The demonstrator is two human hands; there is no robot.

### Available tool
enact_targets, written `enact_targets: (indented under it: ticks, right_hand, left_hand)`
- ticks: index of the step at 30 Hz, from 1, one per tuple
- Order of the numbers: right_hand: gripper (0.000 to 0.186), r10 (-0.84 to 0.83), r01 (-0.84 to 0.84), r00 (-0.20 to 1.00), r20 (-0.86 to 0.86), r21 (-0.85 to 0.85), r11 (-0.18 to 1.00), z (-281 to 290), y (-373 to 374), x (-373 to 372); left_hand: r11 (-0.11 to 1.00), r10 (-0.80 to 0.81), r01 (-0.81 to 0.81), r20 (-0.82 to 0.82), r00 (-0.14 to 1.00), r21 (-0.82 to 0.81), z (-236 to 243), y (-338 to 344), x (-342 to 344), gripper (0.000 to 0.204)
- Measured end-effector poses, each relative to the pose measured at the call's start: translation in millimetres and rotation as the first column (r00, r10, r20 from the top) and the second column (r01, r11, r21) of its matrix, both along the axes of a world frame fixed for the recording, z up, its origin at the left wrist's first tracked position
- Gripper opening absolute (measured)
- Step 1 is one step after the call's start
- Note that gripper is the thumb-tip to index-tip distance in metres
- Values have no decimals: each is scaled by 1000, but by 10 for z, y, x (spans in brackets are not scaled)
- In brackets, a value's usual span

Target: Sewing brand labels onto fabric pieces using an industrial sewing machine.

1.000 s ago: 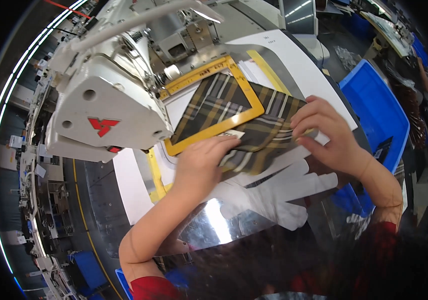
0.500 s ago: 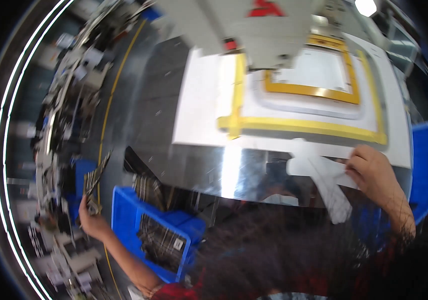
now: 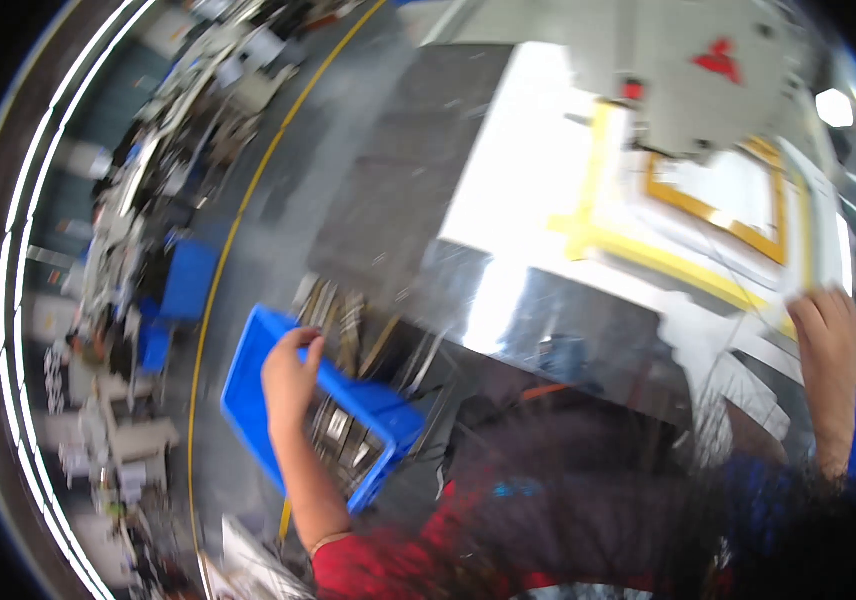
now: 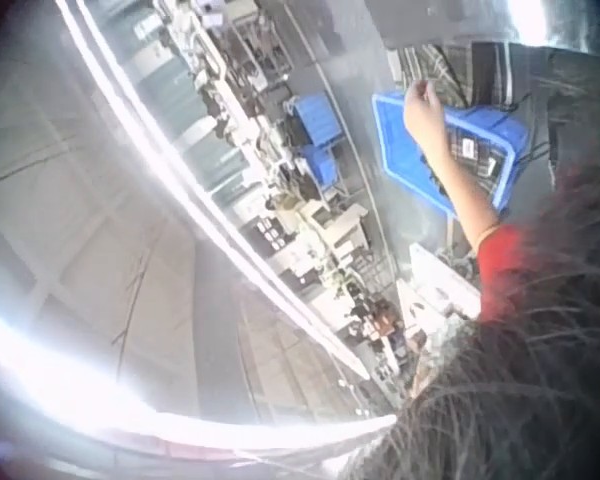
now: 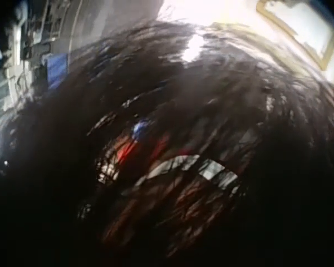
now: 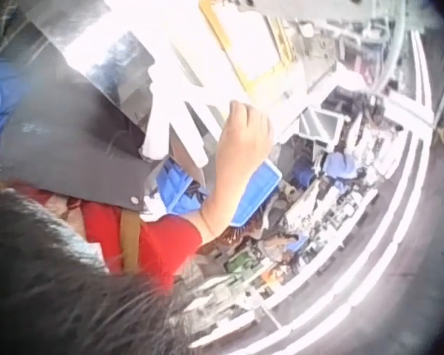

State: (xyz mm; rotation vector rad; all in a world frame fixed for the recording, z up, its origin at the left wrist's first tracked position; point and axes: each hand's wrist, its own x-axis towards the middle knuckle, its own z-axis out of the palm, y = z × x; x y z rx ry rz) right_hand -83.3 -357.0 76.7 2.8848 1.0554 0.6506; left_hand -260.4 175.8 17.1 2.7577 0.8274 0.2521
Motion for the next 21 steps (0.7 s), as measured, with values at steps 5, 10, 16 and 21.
enact_targets:
  ticks: [5, 10, 16, 21]
  right_hand:
    - [16, 204, -214, 962, 179, 40, 976, 348, 421, 172]
    - [19, 284, -307, 933, 222, 81, 948, 179, 419, 30]
    - [29, 231, -153, 931, -282, 272, 950, -121, 115, 56]
    - [25, 229, 74, 727, -648, 405, 911, -247, 562, 397]
  left_hand:
    - [528, -734, 828, 390, 556, -187, 675, -1319, 1327, 40]
    - [-116, -861, 563, 365, 353, -818, 524, -2501, 2150, 74]
    - [69, -906, 576, 191, 379, -815, 174, -2610, 2266, 25]
    - [194, -918, 772, 164, 360, -605, 121, -2604, 2338, 24]
